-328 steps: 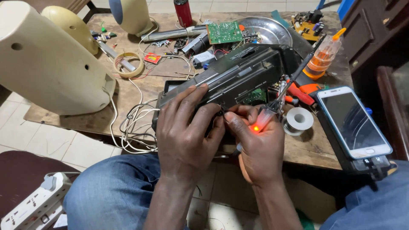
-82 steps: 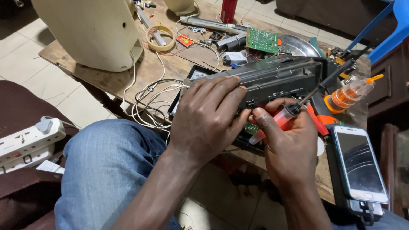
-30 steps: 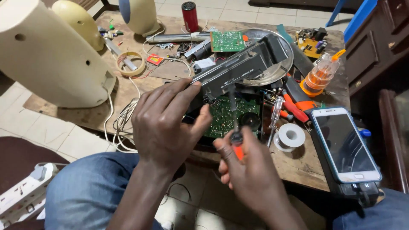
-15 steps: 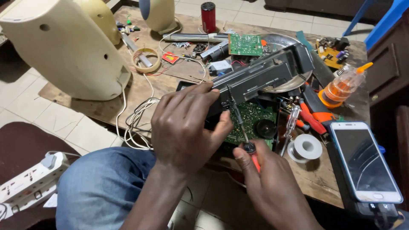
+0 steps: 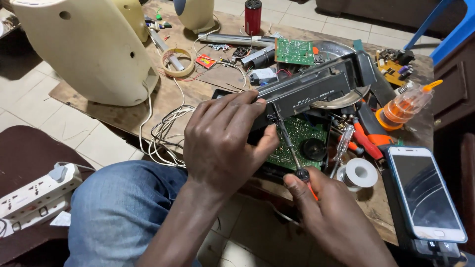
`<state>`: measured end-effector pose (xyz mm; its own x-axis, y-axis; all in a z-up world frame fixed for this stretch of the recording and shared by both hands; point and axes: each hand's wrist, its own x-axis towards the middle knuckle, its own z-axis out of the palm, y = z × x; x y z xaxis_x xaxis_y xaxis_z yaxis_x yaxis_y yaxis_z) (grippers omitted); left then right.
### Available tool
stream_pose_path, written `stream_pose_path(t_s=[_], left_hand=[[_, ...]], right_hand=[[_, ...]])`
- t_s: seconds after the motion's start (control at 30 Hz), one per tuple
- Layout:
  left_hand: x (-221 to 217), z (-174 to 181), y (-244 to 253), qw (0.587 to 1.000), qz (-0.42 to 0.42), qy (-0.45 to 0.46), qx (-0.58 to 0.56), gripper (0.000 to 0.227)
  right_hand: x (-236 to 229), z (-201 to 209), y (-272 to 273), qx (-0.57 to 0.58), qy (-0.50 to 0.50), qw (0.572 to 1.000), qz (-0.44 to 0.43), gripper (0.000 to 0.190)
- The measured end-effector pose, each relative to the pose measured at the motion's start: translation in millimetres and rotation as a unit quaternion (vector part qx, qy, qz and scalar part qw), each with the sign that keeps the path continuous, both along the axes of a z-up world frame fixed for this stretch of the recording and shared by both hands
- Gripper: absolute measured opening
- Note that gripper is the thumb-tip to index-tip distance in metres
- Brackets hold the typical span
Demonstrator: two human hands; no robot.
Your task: The person is repairing an electronic device, likely a VCR, by using a soldering iron to work on the circuit board. They hold the device with one hand and apply the soldering iron with the other, focusing on specific components on the board.
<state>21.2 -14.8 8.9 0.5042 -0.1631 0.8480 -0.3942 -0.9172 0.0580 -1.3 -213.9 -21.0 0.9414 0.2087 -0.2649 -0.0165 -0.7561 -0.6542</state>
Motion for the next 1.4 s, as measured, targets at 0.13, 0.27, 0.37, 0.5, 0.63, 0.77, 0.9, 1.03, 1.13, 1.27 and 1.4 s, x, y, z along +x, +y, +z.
stream_pose_path(t_s=[0.13,0.27,0.37,0.5,0.63,0.77,0.9,1.03,1.13,1.27,1.4], left_hand=[[0.0,2.8,0.8,1.000,-0.013,0.005,-0.008,0.025],[0.6,3.2,1.4,1.000,-0.009,0.002,-0.015,0.026],[-0.5,3.3,-0.3,1.000,-0.011,0.006,-0.017,0.025],[-0.1,3.7,-1.3,1.000,-0.014,-0.002,-0.024,0.023],[-3.9,3.5,-2.5,1.000,-0.015,0.001,-0.024,0.025],[-3.6,3.9,-3.0,0.999,-0.016,0.002,-0.030,0.024],[-4.9,2.0,-2.2,0.999,-0.017,-0.008,-0.039,0.023],[-7.2,1.5,-0.7,0.999,-0.017,0.003,-0.029,0.025],[-7.3,0.9,-0.6,0.999,-0.018,0.000,-0.028,0.023],[-8.0,0.5,-0.4,0.999,-0.015,-0.002,-0.031,0.024],[-8.4,-0.5,0.3,0.999,-0.020,-0.007,-0.032,0.023]], right_hand=[[-0.3,22.6,-4.0,0.069,0.089,0.993,-0.043,0.041],[0.7,29.9,-2.0,0.078,0.067,0.991,-0.081,0.035],[-1.6,18.5,0.8,0.144,0.041,0.984,-0.092,0.033],[0.4,5.2,11.3,0.340,-0.024,0.931,-0.135,0.015],[9.3,31.1,35.4,0.291,-0.059,0.932,-0.207,0.015],[22.7,29.8,53.9,0.428,-0.106,0.868,-0.227,0.014],[23.0,36.5,65.8,0.450,-0.096,0.855,-0.242,0.019],[29.2,26.9,66.7,0.463,-0.119,0.845,-0.240,0.022],[32.5,24.0,66.7,0.497,-0.103,0.830,-0.231,0.021],[33.4,20.7,66.3,0.514,-0.120,0.823,-0.212,0.021],[29.9,25.1,65.9,0.503,-0.113,0.834,-0.196,0.019]])
